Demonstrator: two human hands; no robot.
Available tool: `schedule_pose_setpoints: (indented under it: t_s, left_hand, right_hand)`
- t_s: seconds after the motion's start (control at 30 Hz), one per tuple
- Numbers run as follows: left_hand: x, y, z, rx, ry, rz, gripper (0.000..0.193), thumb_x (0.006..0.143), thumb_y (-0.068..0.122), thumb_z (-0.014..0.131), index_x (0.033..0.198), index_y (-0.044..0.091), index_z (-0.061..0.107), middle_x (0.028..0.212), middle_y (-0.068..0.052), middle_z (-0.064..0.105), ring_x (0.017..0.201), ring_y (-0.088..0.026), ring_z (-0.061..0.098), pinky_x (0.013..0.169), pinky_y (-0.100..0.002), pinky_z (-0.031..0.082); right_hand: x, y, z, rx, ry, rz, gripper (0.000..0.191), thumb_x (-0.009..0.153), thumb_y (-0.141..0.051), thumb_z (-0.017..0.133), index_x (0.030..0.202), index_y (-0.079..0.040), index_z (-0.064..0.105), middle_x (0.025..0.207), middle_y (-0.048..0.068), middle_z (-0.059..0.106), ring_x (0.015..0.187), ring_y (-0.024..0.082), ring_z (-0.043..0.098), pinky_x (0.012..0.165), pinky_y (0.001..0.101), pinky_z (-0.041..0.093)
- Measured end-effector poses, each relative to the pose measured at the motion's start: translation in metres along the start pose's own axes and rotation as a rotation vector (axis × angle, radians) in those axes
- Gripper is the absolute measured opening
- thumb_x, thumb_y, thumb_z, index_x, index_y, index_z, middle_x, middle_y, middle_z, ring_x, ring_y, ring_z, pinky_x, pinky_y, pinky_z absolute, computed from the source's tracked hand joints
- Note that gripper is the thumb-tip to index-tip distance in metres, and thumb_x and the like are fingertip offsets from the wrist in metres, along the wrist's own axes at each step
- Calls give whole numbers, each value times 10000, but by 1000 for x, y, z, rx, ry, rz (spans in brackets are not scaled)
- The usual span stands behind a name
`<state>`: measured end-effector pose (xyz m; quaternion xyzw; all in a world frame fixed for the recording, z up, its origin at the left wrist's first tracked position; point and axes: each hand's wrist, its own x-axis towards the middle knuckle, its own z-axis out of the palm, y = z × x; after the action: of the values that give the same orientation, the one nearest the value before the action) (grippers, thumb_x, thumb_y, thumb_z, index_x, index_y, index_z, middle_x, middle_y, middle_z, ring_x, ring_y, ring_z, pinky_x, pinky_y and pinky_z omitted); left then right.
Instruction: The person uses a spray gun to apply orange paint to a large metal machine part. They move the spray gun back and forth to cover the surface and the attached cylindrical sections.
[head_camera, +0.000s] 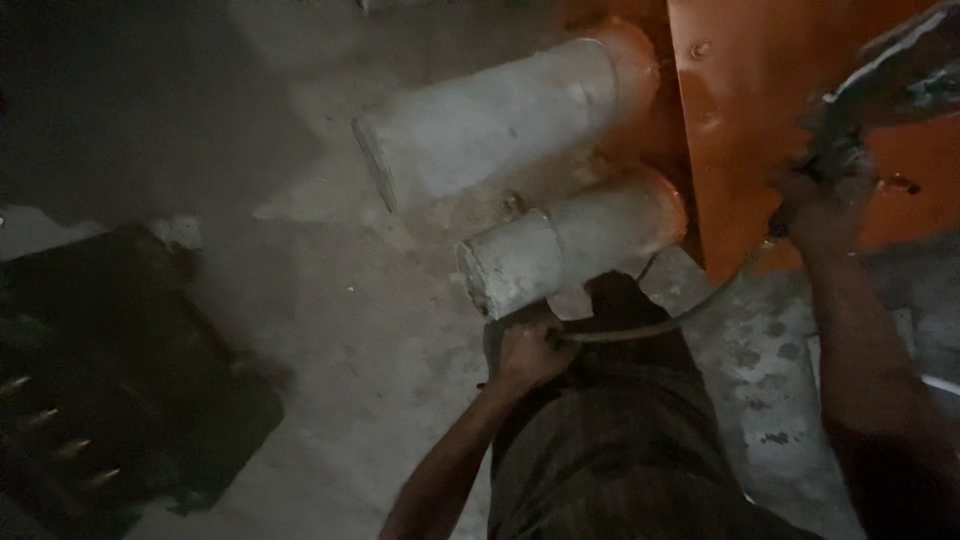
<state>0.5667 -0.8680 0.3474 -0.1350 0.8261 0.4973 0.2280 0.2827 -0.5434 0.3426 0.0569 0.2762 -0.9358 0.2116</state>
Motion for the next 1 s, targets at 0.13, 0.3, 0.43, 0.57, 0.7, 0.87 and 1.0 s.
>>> schedule_pose_setpoints:
  t_s: [0.13, 0.3, 0.43, 0.57, 0.7, 0.87, 1.0]
  left_hand:
    - [3, -4, -19, 18, 72, 108, 209, 800, 172, 819, 877, -1, 731, 772, -159, 726, 634, -241, 704, 608, -399, 592]
    - [2, -13, -45, 58, 76, 174, 281, 701, 208, 869, 816, 6, 711, 791, -161, 750, 655, -269, 710, 582, -428, 569]
    - [1, -13, -61, 5, -35, 89, 363, 736, 242, 864, 965, 2, 717, 830, -193, 742, 691, -280, 725, 618, -426, 587]
    - [5, -10, -73, 27, -147, -13, 350, 808, 283, 833, 996, 12, 713, 787, -179, 740, 662, -262, 731, 622, -412, 586]
    - [10, -1, -78, 42, -192, 22, 350, 855, 348, 813, 1021, 50, 737, 780, -154, 747, 634, -245, 722, 616, -410, 586]
    - [19, 16, -77, 34, -113, 102, 358, 802, 346, 847, 961, 38, 756, 735, -149, 726, 649, -262, 703, 609, -431, 572]
    - [24, 30, -76, -14, -124, 135, 343, 797, 306, 841, 980, 31, 749, 764, -130, 717, 661, -248, 707, 615, -421, 580]
  right_hand:
    - [-19, 14, -10, -1121, 116, -206, 242, 1121, 44, 602, 1355, -15, 599, 1182, 13, 578, 1010, 94, 550, 842, 210, 492]
    - [-42, 40, -29, -1145, 162, -151, 162, 1092, 142, 602, 1108, -18, 578, 1114, 21, 587, 1023, 83, 578, 931, 224, 488]
    - [-36, 44, -24, -1081, 190, -208, 390, 1068, 10, 645, 1428, -51, 510, 1183, 1, 581, 1007, 79, 596, 837, 255, 536]
    - [-17, 27, -33, -276, 144, -126, 356, 1165, -284, 520, 1442, -61, 511, 1220, 28, 599, 963, 85, 615, 899, 251, 565]
    - [-3, 11, -58, -267, 278, -185, 455, 1140, -427, 464, 1415, -79, 568, 1190, 63, 633, 949, 182, 665, 917, 347, 580]
    - [7, -5, -65, 139, 366, -197, 384, 1163, -399, 489, 1267, -41, 583, 1096, 122, 671, 930, 254, 693, 825, 373, 541]
    - [0, -14, -70, -872, 382, -289, 360, 1099, -338, 595, 1230, -4, 568, 1118, 148, 659, 1006, 294, 693, 907, 458, 599]
